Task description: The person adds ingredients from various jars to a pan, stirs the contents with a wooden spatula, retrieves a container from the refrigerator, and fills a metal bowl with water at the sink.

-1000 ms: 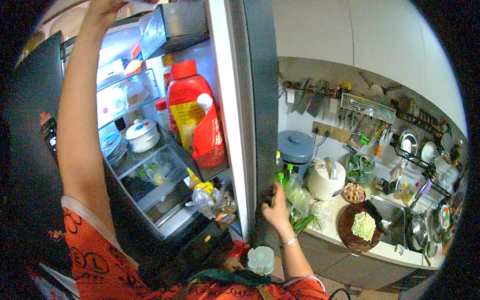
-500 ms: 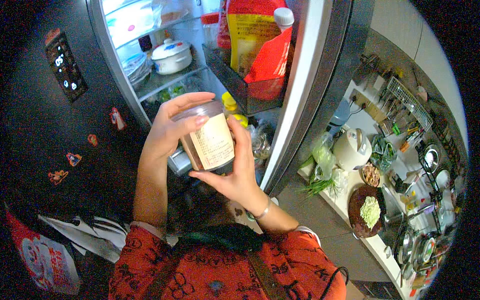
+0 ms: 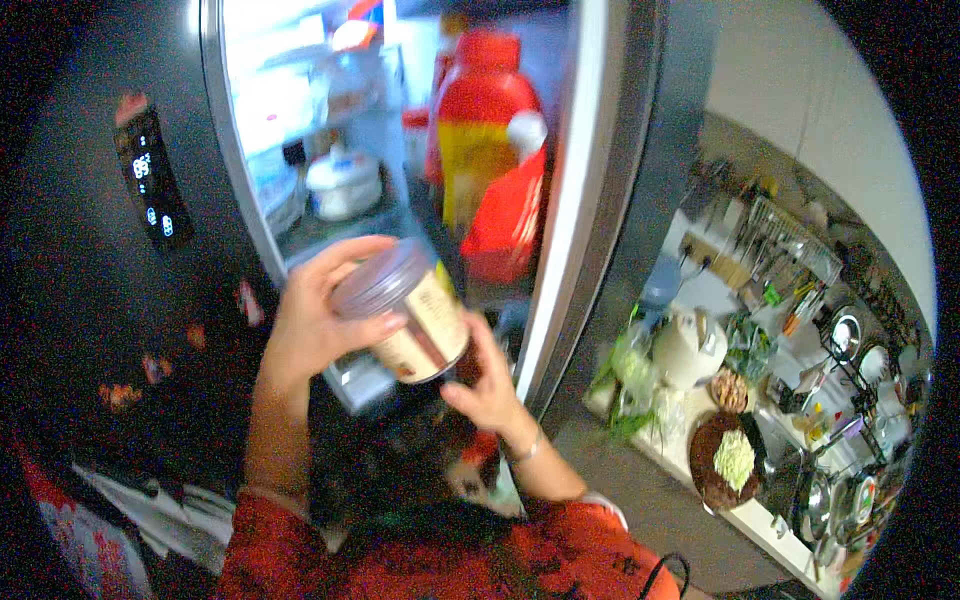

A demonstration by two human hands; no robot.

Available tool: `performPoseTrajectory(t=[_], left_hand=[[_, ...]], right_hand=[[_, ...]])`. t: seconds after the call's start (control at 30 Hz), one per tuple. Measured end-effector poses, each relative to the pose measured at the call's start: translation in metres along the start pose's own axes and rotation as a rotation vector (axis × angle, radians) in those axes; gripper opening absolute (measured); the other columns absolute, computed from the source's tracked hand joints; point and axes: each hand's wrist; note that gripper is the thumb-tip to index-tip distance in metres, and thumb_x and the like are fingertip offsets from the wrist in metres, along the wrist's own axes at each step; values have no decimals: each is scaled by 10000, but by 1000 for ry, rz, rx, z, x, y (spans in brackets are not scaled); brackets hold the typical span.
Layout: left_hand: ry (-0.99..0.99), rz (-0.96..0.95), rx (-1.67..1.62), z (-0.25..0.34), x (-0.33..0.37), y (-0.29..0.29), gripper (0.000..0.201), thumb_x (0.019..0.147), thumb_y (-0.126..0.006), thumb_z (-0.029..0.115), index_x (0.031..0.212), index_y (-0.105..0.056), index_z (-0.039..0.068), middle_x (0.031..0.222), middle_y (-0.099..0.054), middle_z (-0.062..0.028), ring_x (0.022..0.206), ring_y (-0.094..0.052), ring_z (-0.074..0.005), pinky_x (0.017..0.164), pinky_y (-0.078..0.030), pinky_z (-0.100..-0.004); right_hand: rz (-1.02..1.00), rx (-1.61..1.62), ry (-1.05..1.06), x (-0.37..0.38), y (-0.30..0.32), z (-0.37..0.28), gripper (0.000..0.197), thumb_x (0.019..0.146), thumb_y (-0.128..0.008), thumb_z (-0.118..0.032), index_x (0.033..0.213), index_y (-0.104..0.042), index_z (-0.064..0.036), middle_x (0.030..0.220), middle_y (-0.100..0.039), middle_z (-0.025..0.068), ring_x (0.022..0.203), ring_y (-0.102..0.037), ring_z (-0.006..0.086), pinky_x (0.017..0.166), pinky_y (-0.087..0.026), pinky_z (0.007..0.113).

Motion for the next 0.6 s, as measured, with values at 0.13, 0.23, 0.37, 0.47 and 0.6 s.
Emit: performPoseTrajectory(t=[0.13,0.23,0.37,0.47,0.6], left_hand=[[-601,419,56,61,61,37,731,707,-860,194,1311,-526,-45,1200,-625,-160,1040,-653,-217,901,-561,-368],[-900,568,50,129,154,51,508,845,-756,225,1245,-597,-45,1134,-664,-111,1067,-620,-195,906,-514,-303],[-1354,822,421,212,234,54,634,681,-884,265,1177,-641,-46,1123,-683,-180,1008,-663,-237,900,-522,-350],[-1102,637,612,214,268,28,588,667,-874,255,1142,-673,-28,1029,-720,-178,909,-707,-226,771,-562,-334],[-817,150,446,220,295,5,498,655,-867,272,1060,-715,25,936,-740,-158,825,-728,-208,598,-552,-287]], right_hand=[[-18,-93,22,12,38,-19,522,967,-590,-345,1290,-489,52,1263,-479,137,1214,-557,271,959,-511,382],[-66,-171,28,9,42,-29,444,917,-639,-118,1306,-473,17,1255,-464,135,1206,-564,291,944,-524,395],[-168,-107,58,10,36,-26,491,906,-647,-88,1340,-445,18,1318,-466,161,1199,-573,313,946,-525,408],[-53,-243,-46,-10,54,-40,410,910,-644,-80,1280,-509,32,1268,-547,168,1138,-615,307,928,-532,398],[119,-289,59,-34,69,-58,281,932,-601,-86,1173,-567,55,1179,-593,205,948,-687,263,839,-560,371]])
Point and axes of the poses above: each hand's wrist, its own x-axis towards the middle knuckle, its own y-axis out of the back of the hand, z = x × y
